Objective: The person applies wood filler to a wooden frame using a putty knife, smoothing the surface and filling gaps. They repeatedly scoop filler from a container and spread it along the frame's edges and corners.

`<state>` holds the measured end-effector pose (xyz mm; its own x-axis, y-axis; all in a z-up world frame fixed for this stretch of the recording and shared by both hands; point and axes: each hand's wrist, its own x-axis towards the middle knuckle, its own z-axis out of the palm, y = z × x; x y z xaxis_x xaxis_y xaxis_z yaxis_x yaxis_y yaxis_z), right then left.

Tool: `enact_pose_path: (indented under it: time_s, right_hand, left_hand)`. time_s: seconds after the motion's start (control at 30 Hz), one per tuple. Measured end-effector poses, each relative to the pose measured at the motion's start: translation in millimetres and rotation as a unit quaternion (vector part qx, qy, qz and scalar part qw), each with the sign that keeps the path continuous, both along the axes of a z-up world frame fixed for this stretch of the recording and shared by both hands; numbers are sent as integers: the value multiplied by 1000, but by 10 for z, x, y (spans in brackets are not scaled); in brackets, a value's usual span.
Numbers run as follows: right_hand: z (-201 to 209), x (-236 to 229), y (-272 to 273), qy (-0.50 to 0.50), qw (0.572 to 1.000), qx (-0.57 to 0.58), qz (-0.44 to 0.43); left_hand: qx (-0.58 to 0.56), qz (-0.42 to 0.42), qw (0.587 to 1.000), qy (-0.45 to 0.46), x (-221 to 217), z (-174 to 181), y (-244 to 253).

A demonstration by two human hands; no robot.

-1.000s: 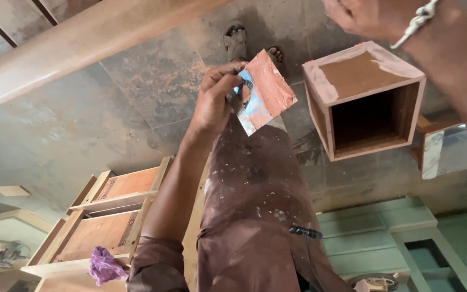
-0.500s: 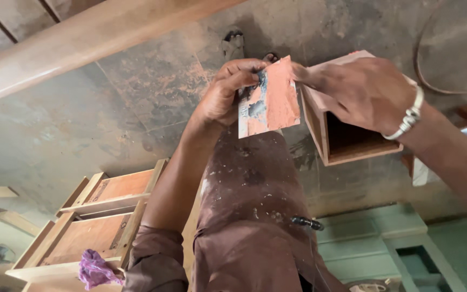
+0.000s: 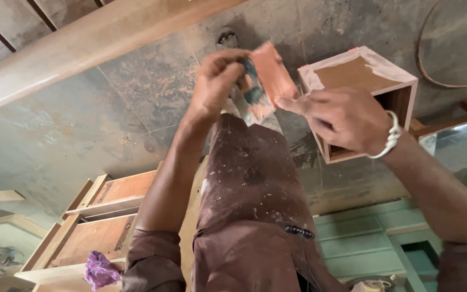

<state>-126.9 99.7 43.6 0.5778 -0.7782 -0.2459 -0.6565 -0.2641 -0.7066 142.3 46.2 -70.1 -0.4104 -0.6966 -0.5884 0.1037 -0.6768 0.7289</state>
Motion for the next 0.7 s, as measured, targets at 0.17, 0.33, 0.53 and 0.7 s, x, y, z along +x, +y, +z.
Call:
enact_pose_path:
  time_s: [0.17,0.33,0.53,0.7]
  right_hand:
    - [-262,-143,-271,-218,959,30,-180]
    - [-678,74,-680,70,963,-175,-192]
    - [-555,253,-649,210,961,-134,-122]
    - [-469,92,-659,95,969,-136,-182]
  left_hand:
    - [73,116,987,84,176,-40,-45]
    - [128,154,976,88,297,17,-15]
    - [174,162,966,96,402,-95,45]
    - [200,168,963,61,239,-146,10]
